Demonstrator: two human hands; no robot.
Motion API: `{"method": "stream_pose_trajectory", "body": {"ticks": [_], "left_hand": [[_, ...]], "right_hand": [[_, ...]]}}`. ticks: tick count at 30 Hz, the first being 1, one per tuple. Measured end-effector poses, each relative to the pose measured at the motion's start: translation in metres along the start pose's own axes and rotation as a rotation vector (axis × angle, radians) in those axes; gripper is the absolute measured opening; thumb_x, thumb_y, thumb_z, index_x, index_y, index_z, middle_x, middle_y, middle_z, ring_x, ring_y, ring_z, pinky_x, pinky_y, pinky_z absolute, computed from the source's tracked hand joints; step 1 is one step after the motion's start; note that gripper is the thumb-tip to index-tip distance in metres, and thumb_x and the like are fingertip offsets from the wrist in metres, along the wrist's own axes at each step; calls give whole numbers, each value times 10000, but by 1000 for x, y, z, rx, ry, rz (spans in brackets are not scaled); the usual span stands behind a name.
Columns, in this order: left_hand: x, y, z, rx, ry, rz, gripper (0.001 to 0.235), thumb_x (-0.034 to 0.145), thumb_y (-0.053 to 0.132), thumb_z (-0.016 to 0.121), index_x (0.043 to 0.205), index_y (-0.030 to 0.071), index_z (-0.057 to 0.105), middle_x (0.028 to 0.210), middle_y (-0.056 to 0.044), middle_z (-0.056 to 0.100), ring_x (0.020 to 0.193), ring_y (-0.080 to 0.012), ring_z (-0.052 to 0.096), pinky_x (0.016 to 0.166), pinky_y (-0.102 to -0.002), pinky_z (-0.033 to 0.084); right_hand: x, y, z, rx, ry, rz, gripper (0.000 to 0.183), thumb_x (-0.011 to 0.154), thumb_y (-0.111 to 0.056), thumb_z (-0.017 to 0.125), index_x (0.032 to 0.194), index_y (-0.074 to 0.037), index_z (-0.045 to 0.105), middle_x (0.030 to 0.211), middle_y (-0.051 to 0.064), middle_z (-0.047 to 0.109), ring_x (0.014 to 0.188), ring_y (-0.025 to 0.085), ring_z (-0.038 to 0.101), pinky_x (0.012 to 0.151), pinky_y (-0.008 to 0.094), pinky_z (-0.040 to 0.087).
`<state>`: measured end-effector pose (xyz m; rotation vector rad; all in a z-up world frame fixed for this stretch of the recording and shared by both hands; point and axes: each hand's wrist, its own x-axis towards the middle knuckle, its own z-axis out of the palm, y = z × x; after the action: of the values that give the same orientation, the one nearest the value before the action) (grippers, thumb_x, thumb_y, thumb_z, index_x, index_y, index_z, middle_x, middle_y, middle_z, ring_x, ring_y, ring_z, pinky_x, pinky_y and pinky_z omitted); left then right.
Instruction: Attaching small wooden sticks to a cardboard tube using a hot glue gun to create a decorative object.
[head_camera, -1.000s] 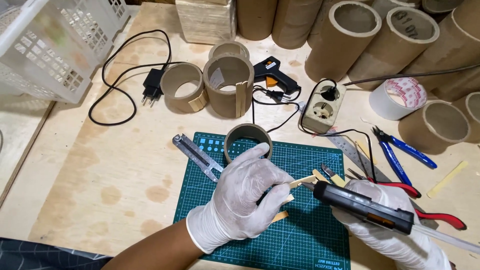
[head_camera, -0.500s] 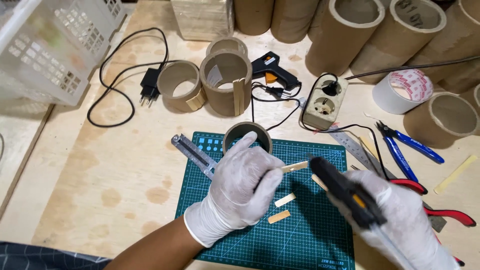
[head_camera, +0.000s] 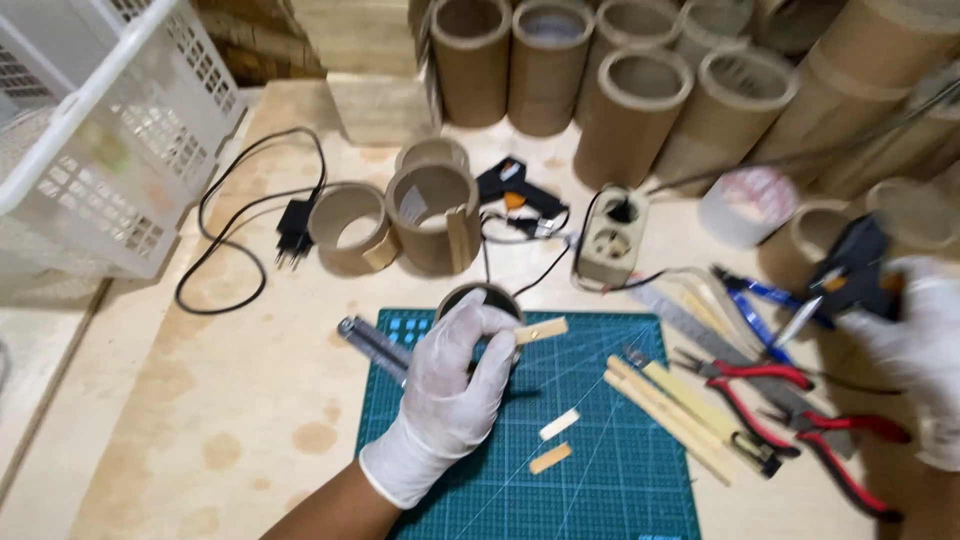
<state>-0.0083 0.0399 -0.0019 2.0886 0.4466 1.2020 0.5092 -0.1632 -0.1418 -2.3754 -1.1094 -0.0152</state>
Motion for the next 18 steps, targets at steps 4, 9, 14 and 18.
{"method": "stream_pose_trajectory", "body": {"ticks": [4, 9, 14, 18], "left_hand": [[-1, -2, 2, -11, 14, -64, 152, 1027, 149, 481, 959, 105, 610, 719, 25, 619, 669, -172, 596, 1146, -491, 447], [-2, -3, 10, -91, -12, -163, 168, 1012, 141, 499, 899, 97, 614, 747, -13, 579, 703, -167, 555, 680, -322, 473], [2, 1, 2, -73, 15, -115, 165, 996, 109, 491, 871, 86, 595, 737, -24, 576, 687, -175, 555, 657, -326, 469], [4, 6, -9, 88, 42, -88, 131, 982, 107, 517, 869, 100, 584, 815, -54, 611, 748, -255, 579, 757, -388, 467]], "right_hand": [[-20, -124, -45, -235, -76, 177, 505, 817, -112, 842, 1289, -34, 679, 1144, 243, 728, 1000, 421, 691, 810, 501, 530], [-15, -112, -45, -228, -73, 149, 654, 731, -174, 894, 1327, -69, 645, 1149, 264, 707, 1035, 450, 684, 871, 508, 507], [-19, -134, -42, -247, -119, 221, 636, 770, -230, 893, 1320, -99, 602, 1133, 250, 721, 973, 454, 703, 827, 513, 515], [-61, -275, -93, 419, -166, 577, 600, 932, 21, 645, 1440, -190, 406, 724, 293, 457, 417, 321, 345, 258, 491, 235]]}}
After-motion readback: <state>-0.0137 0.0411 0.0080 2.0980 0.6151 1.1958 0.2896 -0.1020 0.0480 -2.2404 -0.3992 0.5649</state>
